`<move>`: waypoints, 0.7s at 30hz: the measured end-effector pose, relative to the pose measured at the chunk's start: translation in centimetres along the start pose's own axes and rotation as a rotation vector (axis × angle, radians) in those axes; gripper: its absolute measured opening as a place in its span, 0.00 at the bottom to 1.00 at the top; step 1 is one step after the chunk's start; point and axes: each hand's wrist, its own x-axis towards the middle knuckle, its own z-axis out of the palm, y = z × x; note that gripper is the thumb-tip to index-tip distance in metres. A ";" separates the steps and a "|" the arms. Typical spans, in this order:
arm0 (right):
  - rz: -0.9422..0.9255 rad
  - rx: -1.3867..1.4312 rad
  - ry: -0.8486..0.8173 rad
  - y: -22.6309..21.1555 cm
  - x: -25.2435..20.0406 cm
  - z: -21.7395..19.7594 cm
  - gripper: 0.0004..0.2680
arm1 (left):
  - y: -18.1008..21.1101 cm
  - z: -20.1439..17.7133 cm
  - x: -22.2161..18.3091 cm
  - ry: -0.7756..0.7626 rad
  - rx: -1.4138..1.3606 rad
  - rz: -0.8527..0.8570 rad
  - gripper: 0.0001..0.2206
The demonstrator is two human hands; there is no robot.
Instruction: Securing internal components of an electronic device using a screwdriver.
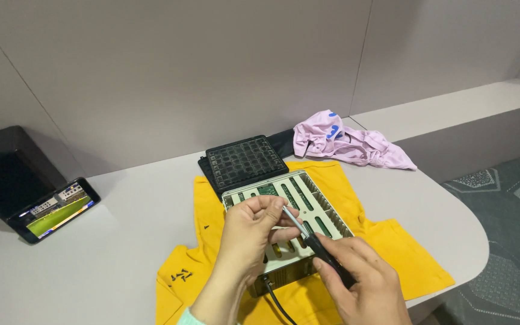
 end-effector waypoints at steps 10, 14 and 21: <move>0.254 0.080 0.028 2.6 2.0 0.7 0.08 | 0.7 3.8 1.6 0.013 -0.103 -0.128 0.11; 0.367 0.011 0.027 2.6 4.1 -0.1 0.07 | 3.0 4.4 2.7 -0.039 0.414 -0.049 0.08; 0.548 -0.181 -0.209 1.4 9.7 -0.9 0.09 | -1.0 2.8 11.2 0.062 1.190 0.211 0.18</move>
